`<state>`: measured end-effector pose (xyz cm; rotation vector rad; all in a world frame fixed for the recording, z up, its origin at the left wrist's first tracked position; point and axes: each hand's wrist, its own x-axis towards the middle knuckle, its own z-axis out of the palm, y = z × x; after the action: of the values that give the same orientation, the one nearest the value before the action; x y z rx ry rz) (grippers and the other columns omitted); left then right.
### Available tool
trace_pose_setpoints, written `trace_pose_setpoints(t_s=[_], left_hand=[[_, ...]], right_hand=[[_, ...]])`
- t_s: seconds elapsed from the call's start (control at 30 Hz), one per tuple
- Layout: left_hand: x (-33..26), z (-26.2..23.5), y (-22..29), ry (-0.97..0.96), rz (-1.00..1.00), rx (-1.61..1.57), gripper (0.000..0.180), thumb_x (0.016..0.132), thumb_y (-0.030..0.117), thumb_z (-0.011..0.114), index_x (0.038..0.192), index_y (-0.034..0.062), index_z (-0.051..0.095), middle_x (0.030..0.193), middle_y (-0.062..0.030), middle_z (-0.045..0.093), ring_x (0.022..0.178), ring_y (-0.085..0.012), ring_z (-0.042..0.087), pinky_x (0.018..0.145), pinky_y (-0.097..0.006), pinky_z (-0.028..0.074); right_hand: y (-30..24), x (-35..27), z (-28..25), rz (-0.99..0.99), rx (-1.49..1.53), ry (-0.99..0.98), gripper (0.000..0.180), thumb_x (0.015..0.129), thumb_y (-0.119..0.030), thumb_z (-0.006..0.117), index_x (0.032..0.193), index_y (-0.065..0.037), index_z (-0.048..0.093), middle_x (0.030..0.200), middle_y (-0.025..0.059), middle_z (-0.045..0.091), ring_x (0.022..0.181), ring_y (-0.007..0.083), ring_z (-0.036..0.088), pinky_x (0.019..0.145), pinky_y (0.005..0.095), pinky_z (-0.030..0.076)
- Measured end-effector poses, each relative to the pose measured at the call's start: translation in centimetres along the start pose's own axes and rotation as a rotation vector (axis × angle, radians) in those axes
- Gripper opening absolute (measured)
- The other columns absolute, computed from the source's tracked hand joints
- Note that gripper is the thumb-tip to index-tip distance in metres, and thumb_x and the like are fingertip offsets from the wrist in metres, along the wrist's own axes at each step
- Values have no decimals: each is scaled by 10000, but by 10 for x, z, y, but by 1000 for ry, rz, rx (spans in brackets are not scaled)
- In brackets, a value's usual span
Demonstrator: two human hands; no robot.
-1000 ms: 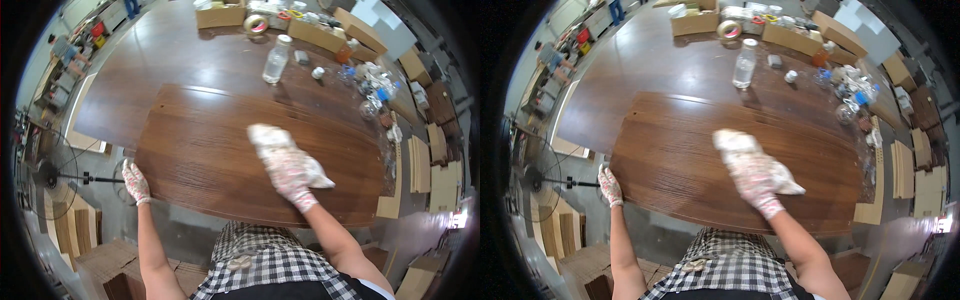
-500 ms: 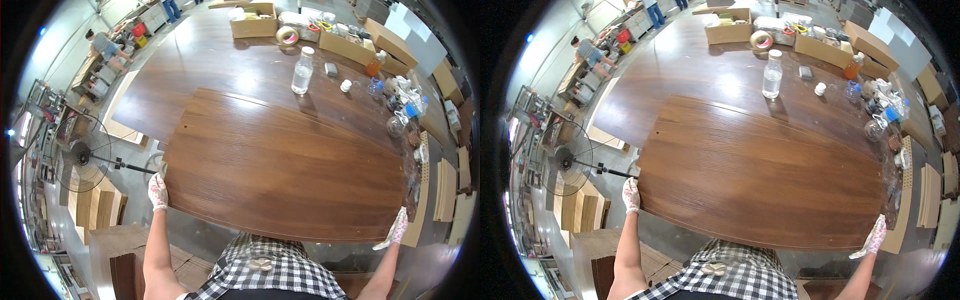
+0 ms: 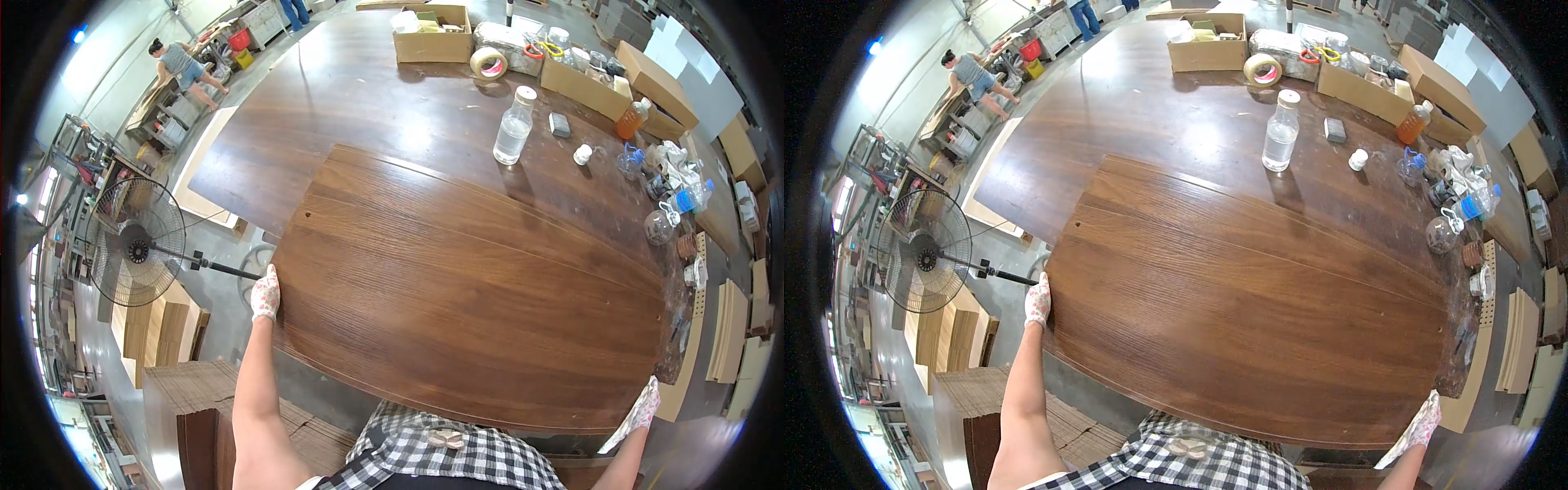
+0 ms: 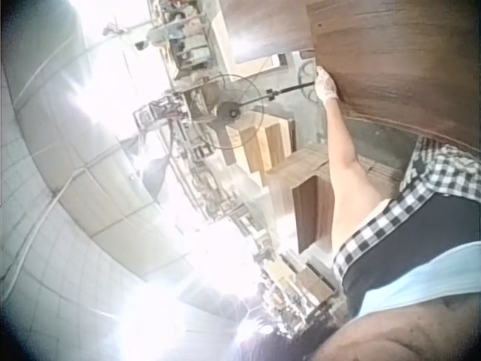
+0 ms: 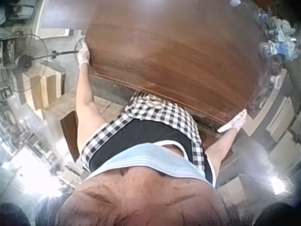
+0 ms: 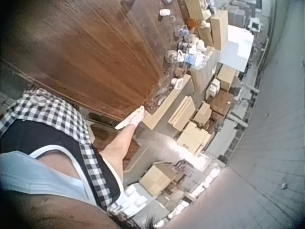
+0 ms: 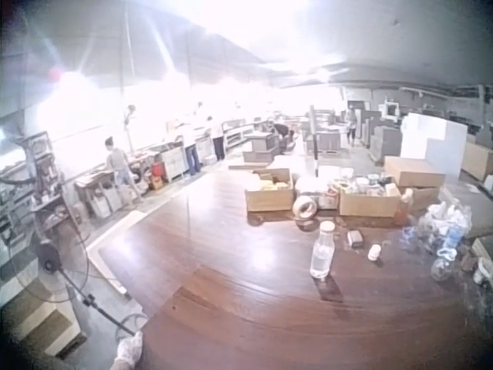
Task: The person wipes the surface of a large wooden board and a smaller wooden panel with a cloth, and handles a small wooden block on a workbench.
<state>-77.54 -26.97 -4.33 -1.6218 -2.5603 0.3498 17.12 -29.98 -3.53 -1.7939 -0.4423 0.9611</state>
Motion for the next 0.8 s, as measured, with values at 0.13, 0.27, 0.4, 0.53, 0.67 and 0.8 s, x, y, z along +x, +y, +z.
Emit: trace_pose_setpoints(t_s=[0.13, 0.27, 0.4, 0.53, 0.67, 0.8], left_hand=[[12, 10, 5, 11, -103, -154, 390, 924, 58, 383, 1307, -10, 414, 818, -190, 651, 721, -316, 645, 628, -410, 515], [11, 23, -14, -24, -275, -388, 435, 913, 43, 404, 1345, -4, 387, 759, -177, 641, 687, -288, 645, 575, -387, 503], [16, 31, -50, 294, -306, -394, 371, 1000, 249, 383, 1142, -54, 543, 668, -56, 567, 600, -165, 529, 513, -311, 422], [38, -87, 41, 262, -702, -1669, 581, 936, 528, 425, 1016, -4, 645, 967, -54, 634, 876, -161, 561, 806, -290, 442], [75, -118, 61, 599, -361, -2103, 406, 960, 405, 422, 1123, 57, 553, 1126, -33, 578, 980, -157, 546, 850, -304, 441], [122, -98, 96, 778, -402, -2219, 288, 932, 275, 446, 1089, 62, 559, 974, -64, 604, 853, -192, 598, 762, -317, 491]], right_hand=[[12, 6, 4, -74, 65, 123, 479, 967, -359, 401, 1287, -15, 496, 1276, 63, 523, 1153, 198, 482, 1004, 337, 356], [-8, -23, 15, -137, 93, 107, 456, 975, -321, 375, 1257, 8, 516, 1234, 75, 548, 1112, 196, 509, 989, 330, 374], [-34, -24, 15, -253, 205, 182, 495, 975, -313, 349, 1328, 23, 434, 1351, 100, 457, 1232, 201, 426, 1063, 321, 290], [-111, -70, 45, -387, 309, 368, 577, 975, -370, 278, 1441, -29, 259, 1503, 111, 251, 1391, 213, 212, 1145, 326, 130], [-122, -2, 16, -391, 562, 293, 498, 948, -386, 360, 1313, -55, 426, 1325, 100, 446, 1197, 243, 426, 1030, 377, 337], [-83, 83, -20, -443, 664, 221, 477, 949, -375, 400, 1277, -41, 488, 1230, 109, 538, 1086, 252, 532, 962, 378, 435]])
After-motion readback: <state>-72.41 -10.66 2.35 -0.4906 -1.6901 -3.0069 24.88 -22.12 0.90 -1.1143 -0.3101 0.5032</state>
